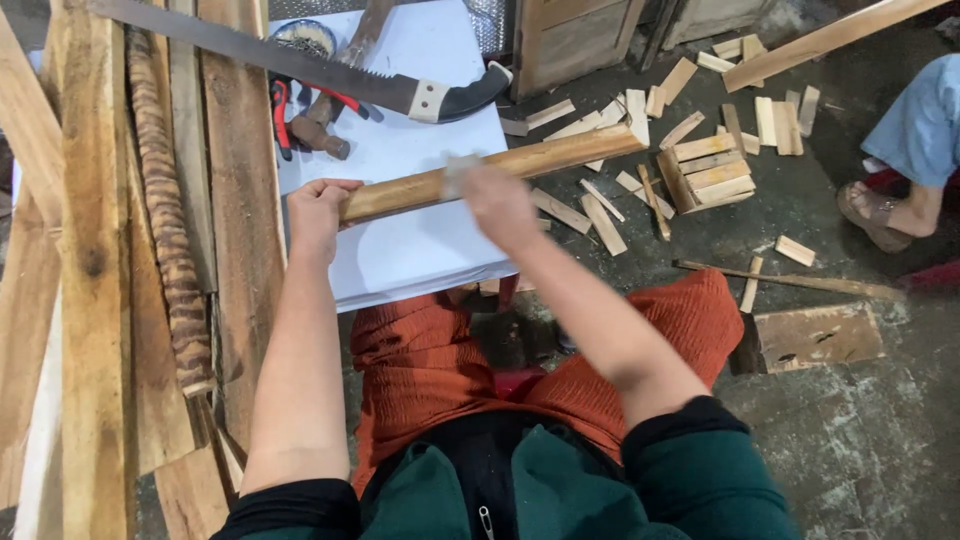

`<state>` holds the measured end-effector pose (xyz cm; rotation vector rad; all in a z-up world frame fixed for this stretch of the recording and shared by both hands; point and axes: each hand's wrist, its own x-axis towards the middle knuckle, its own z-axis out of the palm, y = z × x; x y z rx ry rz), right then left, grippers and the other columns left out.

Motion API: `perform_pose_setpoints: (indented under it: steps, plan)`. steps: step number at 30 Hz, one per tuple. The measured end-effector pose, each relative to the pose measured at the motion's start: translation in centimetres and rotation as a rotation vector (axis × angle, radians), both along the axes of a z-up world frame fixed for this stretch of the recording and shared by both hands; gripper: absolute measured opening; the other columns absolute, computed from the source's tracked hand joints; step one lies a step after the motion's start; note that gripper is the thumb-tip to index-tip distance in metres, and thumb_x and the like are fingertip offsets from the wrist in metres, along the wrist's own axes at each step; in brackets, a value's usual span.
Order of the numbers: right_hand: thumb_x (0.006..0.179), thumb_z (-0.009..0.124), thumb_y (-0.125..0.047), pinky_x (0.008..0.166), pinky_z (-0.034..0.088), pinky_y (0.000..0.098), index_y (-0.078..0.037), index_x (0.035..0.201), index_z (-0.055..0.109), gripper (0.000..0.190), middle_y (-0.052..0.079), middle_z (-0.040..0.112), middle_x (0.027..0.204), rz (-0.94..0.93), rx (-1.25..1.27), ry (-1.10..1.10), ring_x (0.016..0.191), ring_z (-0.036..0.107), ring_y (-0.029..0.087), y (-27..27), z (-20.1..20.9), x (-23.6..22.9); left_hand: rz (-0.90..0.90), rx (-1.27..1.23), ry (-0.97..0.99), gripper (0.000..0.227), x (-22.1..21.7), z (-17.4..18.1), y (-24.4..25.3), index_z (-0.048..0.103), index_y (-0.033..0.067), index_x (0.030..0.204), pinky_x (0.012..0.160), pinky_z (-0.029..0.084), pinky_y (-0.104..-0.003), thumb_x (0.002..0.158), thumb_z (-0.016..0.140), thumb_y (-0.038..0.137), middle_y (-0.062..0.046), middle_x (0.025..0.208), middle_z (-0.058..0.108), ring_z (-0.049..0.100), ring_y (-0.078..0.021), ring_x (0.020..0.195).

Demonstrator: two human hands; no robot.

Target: The person sits on the floor and smooths a long wooden plank using a sanding block. They then pick up a hand saw and cut the plank into smaller pieces, placing the cut sections aside.

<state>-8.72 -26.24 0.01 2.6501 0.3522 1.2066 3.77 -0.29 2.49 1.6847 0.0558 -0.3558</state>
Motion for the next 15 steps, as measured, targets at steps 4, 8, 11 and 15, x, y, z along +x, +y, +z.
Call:
perform_pose_setpoints:
  steps: [4,8,11,15]
  plan:
    - [0.09,0.063,-0.008,0.053,0.041,0.044,-0.011,0.093,0.072,0.009,0.006,0.058,0.085,-0.321,-0.237,-0.021,0.076,0.057,0.028,-13.5,-1.7,-5.6,0.018,0.027,0.008,0.02,-0.2,0.9,-0.2,0.08,0.0105,0.09,0.052,0.063,-0.028,0.084,0.061,0.011,-0.014,0.094,0.065,0.062,-0.0207,0.081]
    - [0.092,0.071,-0.021,0.054,0.042,0.0316,-0.023,0.085,0.07,0.008,-0.004,0.052,0.073,-0.47,-0.309,-0.056,0.07,0.057,0.018,-19.5,0.9,-8.0,-0.007,0.054,0.007,0.019,-0.3,0.3,-0.2,0.079,0.0111,0.091,0.053,0.062,-0.026,0.084,0.061,0.012,-0.015,0.094,0.064,0.06,-0.0206,0.08]
    - [0.096,0.065,-0.014,0.055,0.041,0.037,-0.02,0.088,0.069,0.011,0.002,0.055,0.077,-0.341,-0.324,-0.07,0.071,0.057,0.024,-19.1,-2.6,-5.3,-0.011,0.068,0.006,0.02,0.0,-0.3,0.1,0.08,0.0123,0.091,0.055,0.062,-0.026,0.084,0.061,0.013,-0.014,0.094,0.065,0.06,-0.02,0.08]
    - [0.099,0.057,-0.011,0.061,0.042,0.0336,-0.018,0.083,0.068,0.021,0.0,0.058,0.078,-0.234,-0.225,-0.03,0.072,0.057,0.021,-4.1,0.5,-1.8,0.015,0.082,0.001,0.021,-0.2,-0.2,-0.1,0.08,0.0112,0.09,0.055,0.062,-0.026,0.083,0.06,0.014,-0.015,0.093,0.066,0.062,-0.0197,0.08]
